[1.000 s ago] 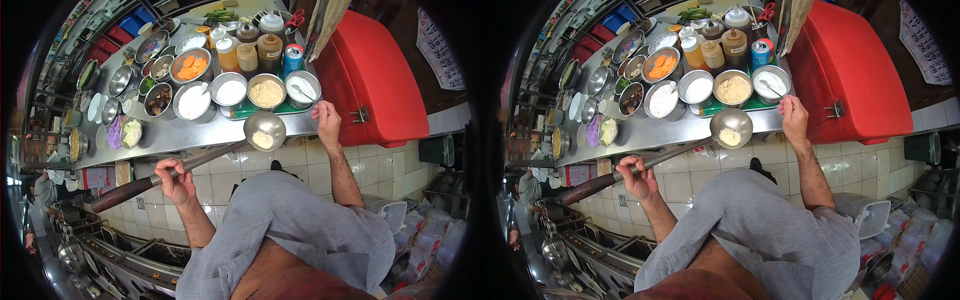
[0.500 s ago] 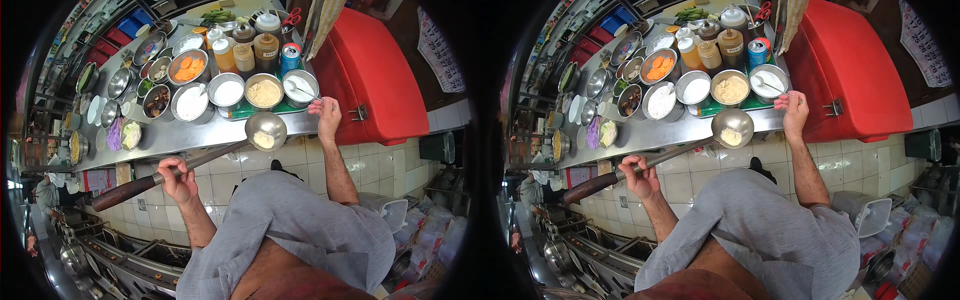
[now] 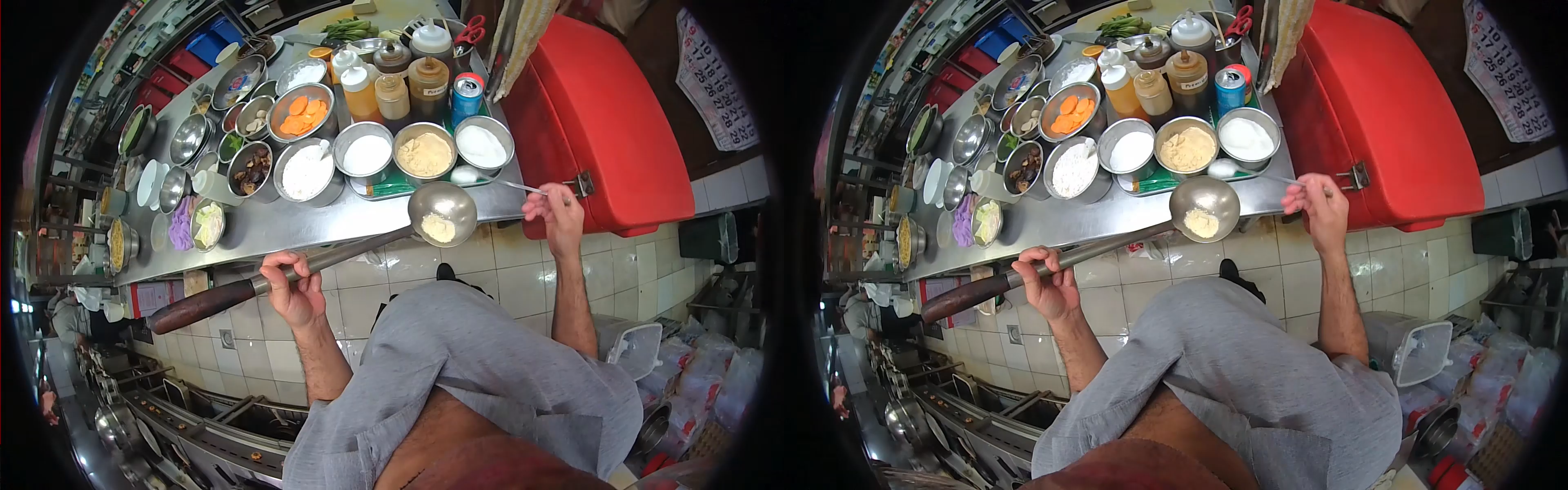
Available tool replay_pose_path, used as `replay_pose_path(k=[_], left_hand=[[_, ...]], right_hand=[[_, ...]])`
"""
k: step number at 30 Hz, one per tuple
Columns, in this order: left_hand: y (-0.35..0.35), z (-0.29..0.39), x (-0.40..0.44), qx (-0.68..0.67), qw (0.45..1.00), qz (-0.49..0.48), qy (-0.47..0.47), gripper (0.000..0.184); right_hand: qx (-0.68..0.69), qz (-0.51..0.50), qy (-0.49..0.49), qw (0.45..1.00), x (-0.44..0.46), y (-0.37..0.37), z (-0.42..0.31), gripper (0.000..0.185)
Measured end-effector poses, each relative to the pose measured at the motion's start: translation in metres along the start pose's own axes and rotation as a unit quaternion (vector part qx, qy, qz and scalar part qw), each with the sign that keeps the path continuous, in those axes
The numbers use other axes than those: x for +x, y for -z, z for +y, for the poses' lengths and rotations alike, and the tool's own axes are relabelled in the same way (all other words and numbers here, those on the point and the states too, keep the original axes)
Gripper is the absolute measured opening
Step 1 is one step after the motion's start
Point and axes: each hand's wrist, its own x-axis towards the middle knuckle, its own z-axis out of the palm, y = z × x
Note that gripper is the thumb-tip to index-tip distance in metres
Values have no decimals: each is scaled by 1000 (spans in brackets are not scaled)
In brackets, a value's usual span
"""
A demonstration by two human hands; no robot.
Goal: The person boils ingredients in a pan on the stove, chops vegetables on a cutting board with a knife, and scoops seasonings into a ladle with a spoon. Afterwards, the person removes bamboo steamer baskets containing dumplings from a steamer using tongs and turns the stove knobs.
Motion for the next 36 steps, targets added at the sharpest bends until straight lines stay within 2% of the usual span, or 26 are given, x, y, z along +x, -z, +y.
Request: replay_pose_path(k=[1, 2, 3, 5, 6, 8, 9, 11, 12, 13, 15, 16, 17, 19, 21, 22, 24, 25, 26, 29, 33, 36], left_hand=[[0, 0, 0, 0, 1000, 1, 0, 42], [0, 0, 0, 0, 1000, 3, -3, 42], [-2, 1, 0, 2, 1000, 2, 1, 42], [-2, 3, -1, 3, 1000, 1, 3, 41], [-2, 4, -1, 9, 1000, -3, 1, 42], [0, 5, -3, 14, 1000, -6, -3, 42], [3, 6, -5, 14, 1000, -4, -9, 41], [7, 11, -8, 14, 1000, -1, -19, 41], [9, 14, -11, 12, 1000, 8, -20, 41], [10, 17, -12, 10, 999, 20, -25, 40], [14, 26, -20, 21, 998, 47, -33, 41], [16, 30, -21, 21, 998, 49, -44, 41], [20, 33, -24, 19, 997, 52, -55, 41], [30, 40, -30, 27, 995, 73, -67, 41], [38, 49, -36, 8, 993, 82, -90, 41], [43, 54, -42, 6, 989, 119, -87, 40], [50, 65, -51, 13, 982, 156, -106, 37], [56, 71, -58, 19, 975, 190, -115, 35], [63, 76, -65, 14, 974, 184, -131, 34], [70, 90, -86, 18, 962, 202, -182, 32], [65, 104, -130, 28, 923, 292, -248, 32], [51, 110, -160, 65, 869, 382, -308, 32]], right_hand=[[-77, -61, 14, 995, -3, -1, -7, 20], [-128, -74, 84, 985, -5, -7, -12, 20], [-127, -77, 85, 985, -2, -15, -22, 20], [-319, -62, 216, 921, 9, -28, -37, 18], [-318, -63, 218, 920, 16, -31, -35, 18], [-427, -72, 181, 883, 36, -36, -24, 18], [-426, -72, 184, 883, 49, -32, -6, 18], [-363, -98, -1, 927, 71, -16, 40, 20], [-281, -66, -16, 957, 77, -10, 48, 24], [-302, -93, -59, 947, 85, 3, 46, 21], [-396, -103, 62, 910, 91, 18, 41, 27], [-445, -95, 74, 887, 90, 15, 25, 40], [-482, -63, 146, 862, 88, 7, 11, 45], [-433, 10, 183, 882, 86, -15, -14, 41], [-366, 43, 222, 902, 86, -39, -28, 37], [-334, 34, 238, 912, 87, -51, -29, 33], [-232, -29, 229, 945, 89, -75, -18, 28], [-156, -75, 181, 968, 84, -92, -15, 28], [-144, -91, 131, 977, 80, -102, -9, 27], [-147, -231, 110, 956, 71, -141, 9, 27], [-41, -470, 4, 881, 49, -208, 43, 22], [32, -628, -139, 765, 2, -268, 50, 25]])
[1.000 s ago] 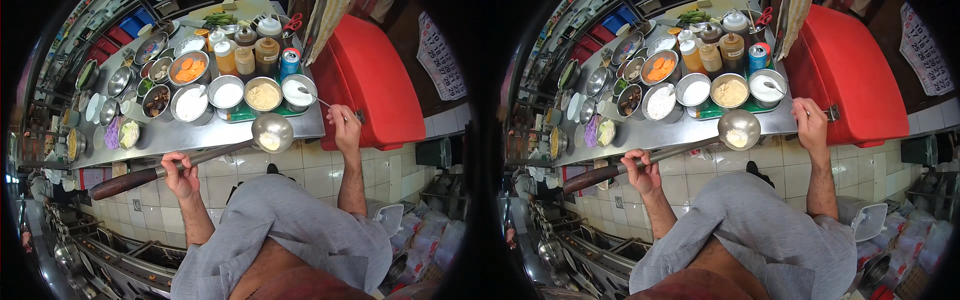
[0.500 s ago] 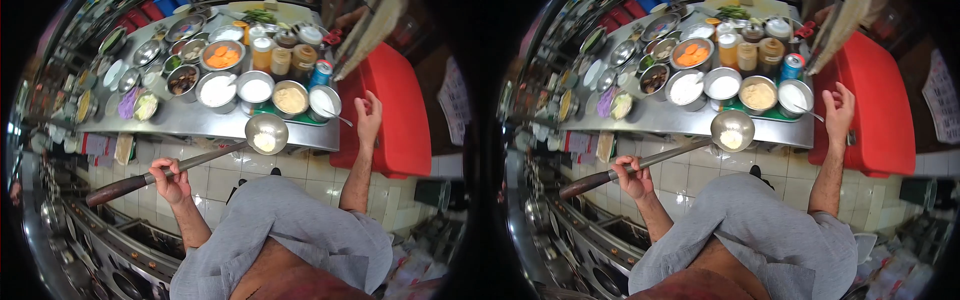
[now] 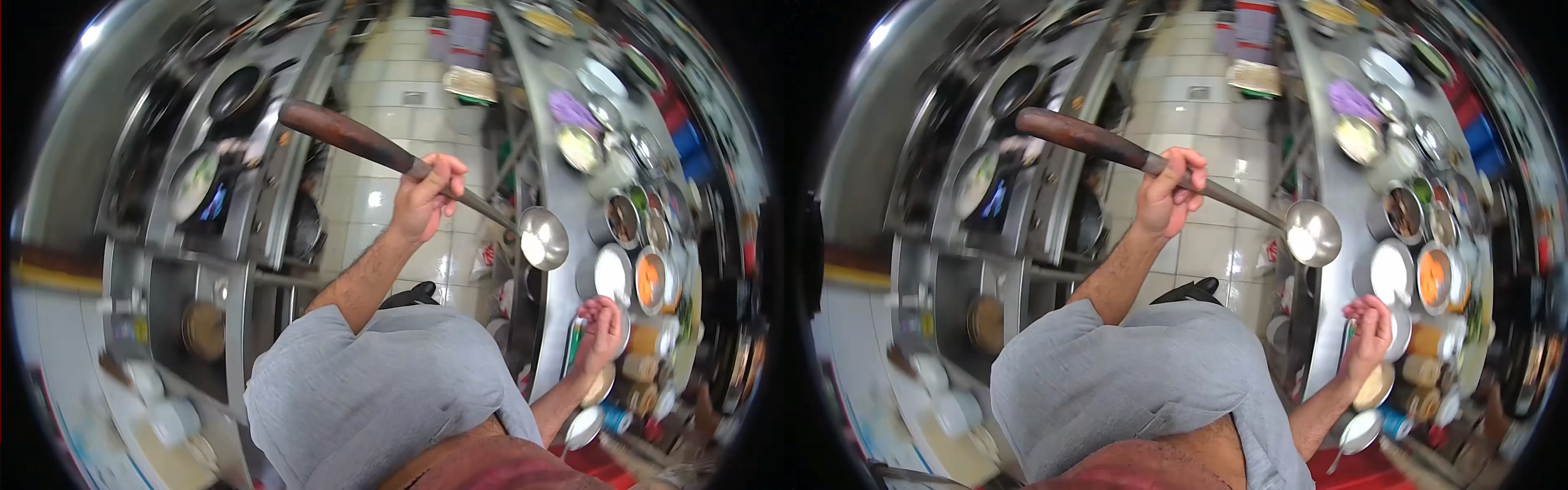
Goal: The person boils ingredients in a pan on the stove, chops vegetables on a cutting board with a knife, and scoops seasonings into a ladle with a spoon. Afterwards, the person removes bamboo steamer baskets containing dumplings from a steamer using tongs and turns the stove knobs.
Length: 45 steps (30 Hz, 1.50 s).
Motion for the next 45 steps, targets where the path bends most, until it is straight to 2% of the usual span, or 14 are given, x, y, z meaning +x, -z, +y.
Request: replay_pose_path(k=[3, 7, 13, 17, 19, 22, 25, 31, 34, 36, 37, 40, 41, 45], left_hand=[[20, 17, -19, 27, 994, 63, -82, 31], [38, 38, -37, 77, 962, 185, -182, 29], [73, 49, -41, 216, 880, 306, -292, 30], [103, 85, -43, 358, 779, 347, -381, 16], [126, 104, -42, 381, 740, 355, -425, 16], [180, 141, -40, 420, 703, 351, -453, 23], [229, 184, -54, 626, 643, 330, -294, 60], [293, 273, -122, 703, 396, 496, -322, 60], [304, 291, -146, 687, 397, 520, -316, 53], [307, 294, -147, 721, 357, 514, -297, 48], [304, 292, -143, 718, 362, 528, -276, 45], [308, 286, -134, 757, 268, 537, -258, 31], [319, 280, -139, 728, 289, 562, -265, 29], [323, 284, -145, 663, 379, 573, -297, 42]], right_hand=[[75, -227, -76, 968, 30, -79, 7, 35], [199, -502, -203, 817, 32, -184, 11, 54], [251, -650, -434, 572, 18, -311, -2, 73], [251, -625, -500, 544, 2, -385, -14, 68], [197, -570, -503, 619, -7, -424, -22, 51], [214, -578, -545, 568, -4, -477, -17, 30], [176, -564, -554, 586, 0, -531, 3, 29], [11, -628, -429, 650, 27, -624, 85, 35], [-193, -723, -209, 630, 55, -655, 130, 37], [-231, -719, 80, 651, 66, -666, 160, 39], [-287, -708, 202, 613, 75, -678, 183, 39], [-326, -687, 270, 591, 91, -695, 179, 36], [-368, -694, 267, 559, 95, -703, 168, 37], [-244, -734, 193, 604, 98, -729, 190, 35]])
